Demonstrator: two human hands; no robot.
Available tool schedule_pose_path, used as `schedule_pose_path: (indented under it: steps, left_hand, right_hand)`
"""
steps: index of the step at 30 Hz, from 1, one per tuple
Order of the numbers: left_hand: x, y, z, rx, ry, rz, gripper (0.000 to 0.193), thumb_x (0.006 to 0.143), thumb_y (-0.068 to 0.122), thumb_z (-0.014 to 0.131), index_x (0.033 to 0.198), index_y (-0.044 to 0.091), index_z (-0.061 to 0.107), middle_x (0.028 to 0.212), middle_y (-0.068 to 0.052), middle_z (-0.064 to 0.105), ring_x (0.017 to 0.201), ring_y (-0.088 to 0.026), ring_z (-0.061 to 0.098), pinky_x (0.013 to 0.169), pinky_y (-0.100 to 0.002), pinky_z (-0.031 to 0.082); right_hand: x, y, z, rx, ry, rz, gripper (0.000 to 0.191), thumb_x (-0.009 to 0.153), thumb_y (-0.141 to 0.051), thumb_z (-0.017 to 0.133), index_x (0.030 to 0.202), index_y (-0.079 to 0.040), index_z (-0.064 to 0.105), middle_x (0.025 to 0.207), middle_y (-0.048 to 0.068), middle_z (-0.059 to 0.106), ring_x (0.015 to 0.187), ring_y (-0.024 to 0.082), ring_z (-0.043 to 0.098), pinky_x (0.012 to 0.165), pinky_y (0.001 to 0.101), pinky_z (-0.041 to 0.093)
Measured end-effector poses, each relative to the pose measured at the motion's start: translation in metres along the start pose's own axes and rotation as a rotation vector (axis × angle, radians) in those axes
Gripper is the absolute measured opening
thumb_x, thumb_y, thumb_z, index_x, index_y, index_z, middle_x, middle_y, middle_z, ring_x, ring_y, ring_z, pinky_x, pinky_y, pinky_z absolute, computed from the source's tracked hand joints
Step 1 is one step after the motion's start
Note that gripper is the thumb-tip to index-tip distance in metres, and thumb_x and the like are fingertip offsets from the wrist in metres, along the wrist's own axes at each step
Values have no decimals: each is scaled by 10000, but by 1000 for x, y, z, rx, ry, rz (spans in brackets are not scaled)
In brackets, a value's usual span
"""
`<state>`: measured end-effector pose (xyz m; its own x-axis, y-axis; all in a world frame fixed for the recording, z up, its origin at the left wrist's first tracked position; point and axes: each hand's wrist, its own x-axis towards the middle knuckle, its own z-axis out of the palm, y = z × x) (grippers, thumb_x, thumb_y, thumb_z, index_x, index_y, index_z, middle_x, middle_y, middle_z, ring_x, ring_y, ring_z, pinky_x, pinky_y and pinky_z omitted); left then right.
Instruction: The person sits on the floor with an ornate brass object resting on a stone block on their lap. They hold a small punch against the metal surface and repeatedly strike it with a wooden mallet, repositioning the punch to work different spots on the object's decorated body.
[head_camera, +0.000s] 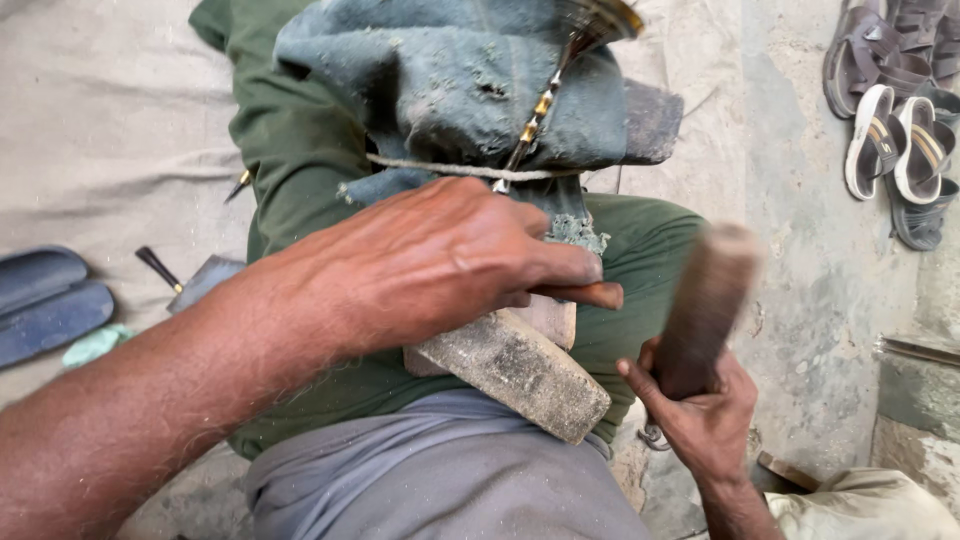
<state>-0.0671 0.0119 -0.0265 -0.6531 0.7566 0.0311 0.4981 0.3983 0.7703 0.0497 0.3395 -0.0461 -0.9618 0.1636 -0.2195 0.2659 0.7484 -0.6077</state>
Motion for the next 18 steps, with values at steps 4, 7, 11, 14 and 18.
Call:
schedule_pose_path:
  steps: [4,7,11,14,18]
  left_hand:
    - [1,-4,-1,-89,136,171,302,955,269,574,1213,272,730,724,-115,635,655,-352,653,577,-500,493]
    - [0,-10,0,-102,150,188,286,961,251,576,1203,259,729,746,-107,648,672,-352,660,585,-501,495]
    - [0,-14,-1,-161,134,219,266,941,234,602,1170,257,736,745,-95,646,680,-340,663,571,-489,491]
    - [2,-13,-3,-125,72,190,215,960,292,621,1138,256,738,744,-92,637,694,-334,662,585,-490,489]
    - [4,-10,-7,-121,103,210,242,934,240,621,1147,256,736,737,-91,638,670,-343,654,564,-495,482]
  right_hand:
    - [-8,-5,5,-150,-14,-156,224,767,-72,872,855,-9,676,710,14,670,599,108,627,555,265,514]
    - [-13,-9,4,-134,113,-240,224,787,-82,858,893,-13,674,768,-5,683,651,86,656,628,245,540]
    - [-15,-8,0,-232,169,-285,225,786,-78,861,895,3,682,789,54,674,649,113,637,625,271,514]
    - [-15,-6,0,-142,174,-227,189,824,-83,849,886,-22,681,799,50,684,680,110,659,646,262,540]
    - [-16,-4,5,-285,138,-219,264,742,-49,888,891,10,678,752,58,703,628,123,663,616,270,525]
